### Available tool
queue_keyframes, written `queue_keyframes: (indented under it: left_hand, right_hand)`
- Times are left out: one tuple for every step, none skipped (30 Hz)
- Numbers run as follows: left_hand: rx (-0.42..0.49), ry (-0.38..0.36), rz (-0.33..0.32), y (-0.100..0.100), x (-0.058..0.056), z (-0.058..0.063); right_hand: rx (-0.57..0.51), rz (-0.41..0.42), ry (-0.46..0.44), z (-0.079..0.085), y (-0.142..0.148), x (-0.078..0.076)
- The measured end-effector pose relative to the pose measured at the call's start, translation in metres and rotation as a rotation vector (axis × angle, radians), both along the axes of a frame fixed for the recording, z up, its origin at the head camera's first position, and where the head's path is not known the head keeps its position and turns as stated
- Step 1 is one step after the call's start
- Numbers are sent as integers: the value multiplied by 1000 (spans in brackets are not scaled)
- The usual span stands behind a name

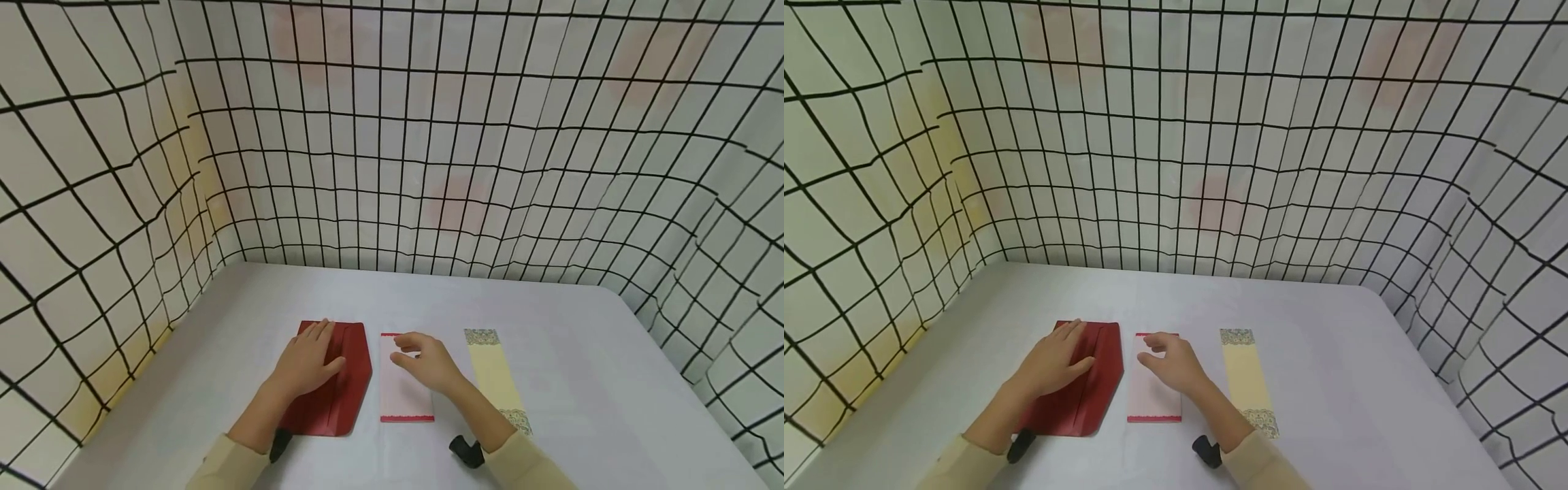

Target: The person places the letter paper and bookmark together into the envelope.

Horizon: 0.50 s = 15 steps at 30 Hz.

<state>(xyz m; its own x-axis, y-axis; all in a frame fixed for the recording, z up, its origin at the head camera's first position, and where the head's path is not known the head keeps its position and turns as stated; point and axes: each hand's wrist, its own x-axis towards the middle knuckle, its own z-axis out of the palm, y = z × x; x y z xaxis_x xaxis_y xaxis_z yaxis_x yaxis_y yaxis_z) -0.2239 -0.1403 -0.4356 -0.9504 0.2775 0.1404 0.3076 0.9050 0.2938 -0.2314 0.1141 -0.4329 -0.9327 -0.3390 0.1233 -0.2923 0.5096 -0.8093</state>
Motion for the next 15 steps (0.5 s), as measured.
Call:
queue_keyframes:
  left_hand:
    - [-8, -14, 15, 1, -1, 0]
    - [-9, -38, 36, 2, -2, -1]
    - [-8, -77, 60, 3, -3, -1]
    - [-5, -118, 86, 4, -3, -2]
    - [0, -161, 114, 5, -4, -2]
    - [7, -199, 145, 6, -4, -2]
    - [17, -234, 176, 6, -4, -2]
    - [28, -262, 204, 7, -4, -2]
    - [37, -280, 226, 7, -4, -2]
    - [44, -287, 241, 7, -4, -3]
    - [47, -292, 255, 6, -4, -3]
    - [56, -292, 265, 6, -5, -4]
    - [66, -293, 270, 6, -5, -5]
    - [77, -293, 271, 6, -5, -6]
    - [92, -297, 272, 6, -5, -7]
  right_hand:
    - [-8, -1, -16, -1, -3, -1]
    - [-17, -4, -37, -2, -6, -2]
    - [-28, -7, -58, -3, -8, -3]
    - [-38, -9, -81, -5, -11, -5]
    - [-52, -7, -111, -6, -15, -6]
    - [-60, -5, -143, -8, -18, -7]
    - [-70, -3, -176, -9, -21, -8]
    - [-72, -2, -202, -11, -24, -9]
    - [-72, 0, -225, -12, -27, -10]
    - [-71, 0, -247, -14, -29, -10]
    - [-71, -2, -266, -15, -32, -11]
    - [-66, -5, -277, -16, -34, -11]
    - [-64, -11, -289, -16, -36, -11]
    - [-62, -16, -300, -17, -38, -11]
    - [-64, -21, -311, -17, -39, -12]
